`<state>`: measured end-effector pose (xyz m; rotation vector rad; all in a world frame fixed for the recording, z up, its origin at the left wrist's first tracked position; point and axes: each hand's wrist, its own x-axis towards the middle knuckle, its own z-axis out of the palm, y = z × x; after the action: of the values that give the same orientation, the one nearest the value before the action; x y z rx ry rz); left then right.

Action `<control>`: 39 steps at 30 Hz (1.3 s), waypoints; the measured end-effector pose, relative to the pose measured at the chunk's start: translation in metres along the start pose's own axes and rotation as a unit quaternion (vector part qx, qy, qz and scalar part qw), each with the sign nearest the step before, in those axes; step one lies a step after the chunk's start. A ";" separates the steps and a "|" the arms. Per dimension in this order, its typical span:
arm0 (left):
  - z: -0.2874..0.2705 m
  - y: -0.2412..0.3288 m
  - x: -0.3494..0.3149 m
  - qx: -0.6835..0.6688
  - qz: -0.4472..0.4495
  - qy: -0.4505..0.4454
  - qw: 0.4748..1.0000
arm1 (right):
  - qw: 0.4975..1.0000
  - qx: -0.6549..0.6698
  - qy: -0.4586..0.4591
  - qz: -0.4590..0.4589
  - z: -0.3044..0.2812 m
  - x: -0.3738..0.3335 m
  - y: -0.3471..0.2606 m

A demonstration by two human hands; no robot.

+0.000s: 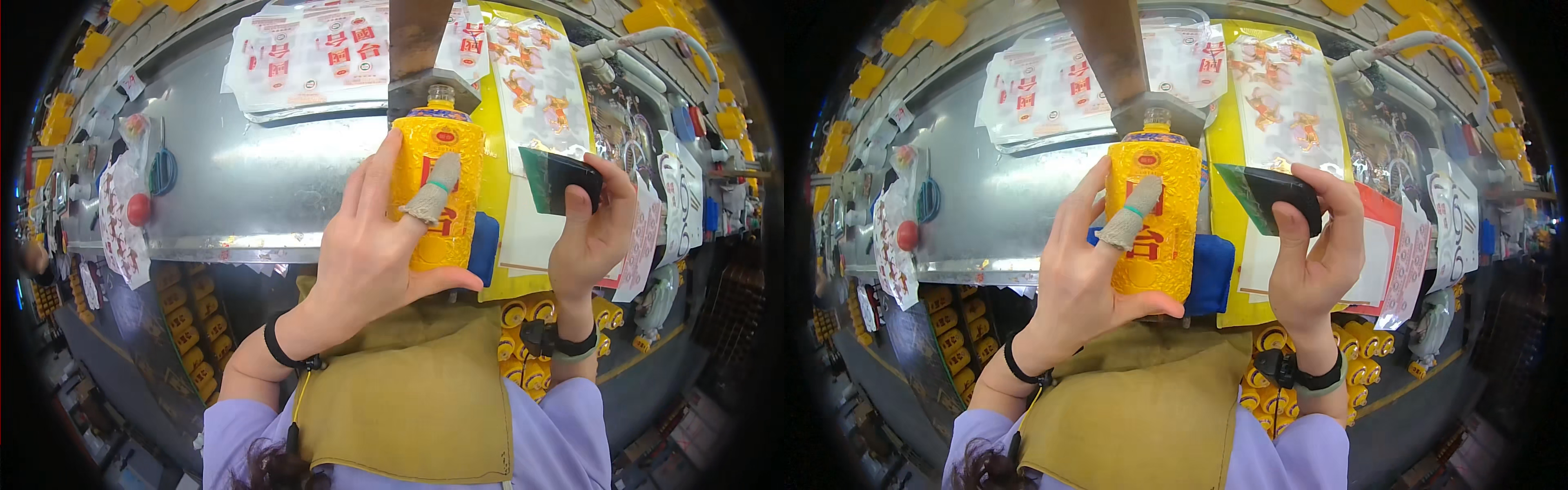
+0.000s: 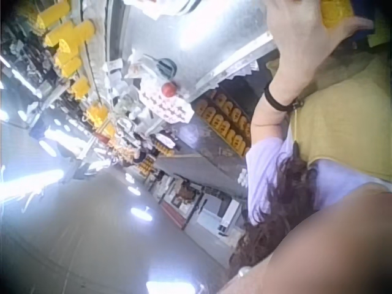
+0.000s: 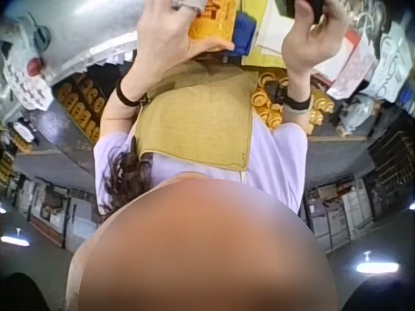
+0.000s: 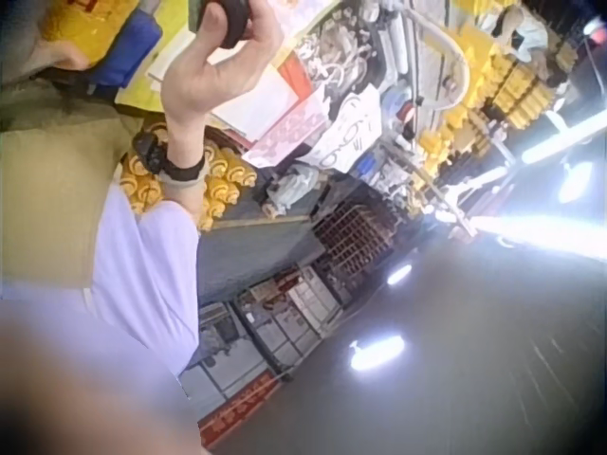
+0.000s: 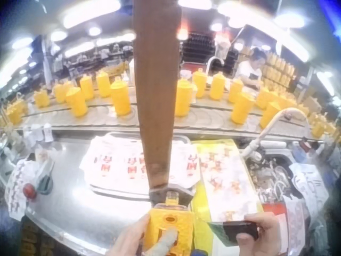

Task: Applying gold decals or labels to yellow ceramic jars using a squeegee and sponge.

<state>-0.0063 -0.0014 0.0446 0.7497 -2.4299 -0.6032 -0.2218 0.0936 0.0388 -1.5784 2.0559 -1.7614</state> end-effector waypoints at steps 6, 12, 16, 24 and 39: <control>0.011 0.001 -0.009 -0.019 -0.036 0.038 0.998 | 0.999 0.015 -0.023 0.040 0.006 -0.008 0.003; 0.002 0.013 0.001 0.021 -0.036 -0.012 0.999 | 0.996 0.044 -0.020 0.079 0.015 -0.019 0.003; 0.005 0.005 0.007 0.026 -0.028 0.016 0.999 | 0.993 0.059 -0.011 0.097 0.019 -0.021 0.002; 0.001 -0.018 0.014 -0.042 -0.046 0.052 0.997 | 0.999 0.003 -0.035 0.009 0.027 -0.005 -0.004; 0.002 0.011 -0.019 -0.017 -0.014 0.006 1.000 | 0.959 -0.159 -0.023 -0.233 0.020 0.050 -0.016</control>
<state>0.0021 0.0186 0.0426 0.7731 -2.3952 -0.6476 -0.2243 0.0476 0.0718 -2.3341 2.1629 -1.5245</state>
